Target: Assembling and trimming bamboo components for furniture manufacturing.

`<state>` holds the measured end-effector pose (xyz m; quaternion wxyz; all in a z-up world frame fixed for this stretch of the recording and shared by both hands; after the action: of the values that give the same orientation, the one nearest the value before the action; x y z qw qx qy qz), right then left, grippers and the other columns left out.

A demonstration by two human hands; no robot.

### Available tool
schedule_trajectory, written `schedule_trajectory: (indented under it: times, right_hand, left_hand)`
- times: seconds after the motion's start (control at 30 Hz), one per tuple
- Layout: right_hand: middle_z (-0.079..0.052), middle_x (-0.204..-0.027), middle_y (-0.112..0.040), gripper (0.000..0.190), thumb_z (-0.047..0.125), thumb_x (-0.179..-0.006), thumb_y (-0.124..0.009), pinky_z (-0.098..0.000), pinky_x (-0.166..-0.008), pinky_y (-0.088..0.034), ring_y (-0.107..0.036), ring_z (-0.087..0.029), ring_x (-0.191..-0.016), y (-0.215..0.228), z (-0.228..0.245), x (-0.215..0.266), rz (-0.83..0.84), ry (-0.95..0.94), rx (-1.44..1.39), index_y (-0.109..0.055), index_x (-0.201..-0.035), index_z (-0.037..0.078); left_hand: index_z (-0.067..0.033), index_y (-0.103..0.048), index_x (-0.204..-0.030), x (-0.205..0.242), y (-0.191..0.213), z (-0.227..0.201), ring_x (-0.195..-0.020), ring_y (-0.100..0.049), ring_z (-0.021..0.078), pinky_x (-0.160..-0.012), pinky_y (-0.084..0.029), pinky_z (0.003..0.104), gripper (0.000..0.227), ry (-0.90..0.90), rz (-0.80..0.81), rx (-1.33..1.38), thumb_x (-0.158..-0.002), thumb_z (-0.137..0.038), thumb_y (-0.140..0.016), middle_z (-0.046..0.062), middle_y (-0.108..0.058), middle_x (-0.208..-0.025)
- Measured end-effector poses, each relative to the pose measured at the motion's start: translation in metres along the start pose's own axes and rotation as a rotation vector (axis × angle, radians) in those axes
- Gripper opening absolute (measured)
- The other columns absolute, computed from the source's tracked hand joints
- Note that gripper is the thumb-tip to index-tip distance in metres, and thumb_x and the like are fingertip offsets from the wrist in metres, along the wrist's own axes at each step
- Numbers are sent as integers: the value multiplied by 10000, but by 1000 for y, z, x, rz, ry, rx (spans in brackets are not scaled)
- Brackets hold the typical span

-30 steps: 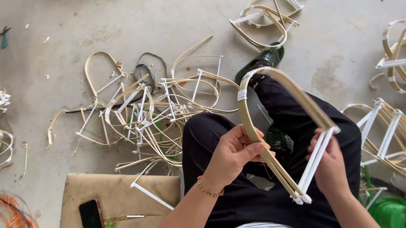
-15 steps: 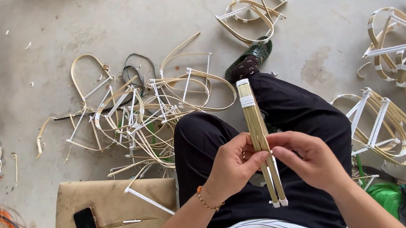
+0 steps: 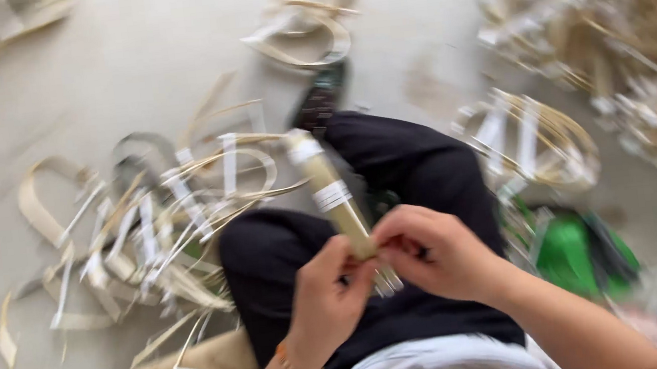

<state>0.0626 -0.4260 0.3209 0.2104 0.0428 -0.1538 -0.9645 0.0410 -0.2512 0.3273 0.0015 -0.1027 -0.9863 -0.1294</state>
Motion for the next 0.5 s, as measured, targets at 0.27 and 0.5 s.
schedule_trajectory:
  times: [0.27, 0.5]
  right_hand:
    - [-66, -1188, -652, 249, 140, -992, -768, -318, -824, -604, -714, -240, -948, -5, 2, 88, -185, 333, 52, -677, -1223, 118]
    - [-50, -1160, -657, 223, 96, -970, -752, -336, -765, -589, -699, -224, -884, -39, -44, 133, -301, 393, 167, -708, -1186, 131]
  left_hand:
    - [-39, -696, -1092, 32, -52, 56, -959, -711, 270, -799, -567, 335, 262, -385, 220, -342, -831, -47, -719, 122, -674, -1108]
    - [-85, -529, -1423, 34, -22, 149, -784, -787, 212, -637, -645, 317, 524, 756, 373, 175, -913, -205, -514, 126, -738, -1101]
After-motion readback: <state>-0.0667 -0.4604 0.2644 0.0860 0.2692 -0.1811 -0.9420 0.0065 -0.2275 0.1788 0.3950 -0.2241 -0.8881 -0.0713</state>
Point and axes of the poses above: each hand's wrist, its own x-axis away from the middle knuckle, its own y-axis out of the back of the hand, z = x × y, the point moved 5 cm from there along -x, towards the middle knuckle
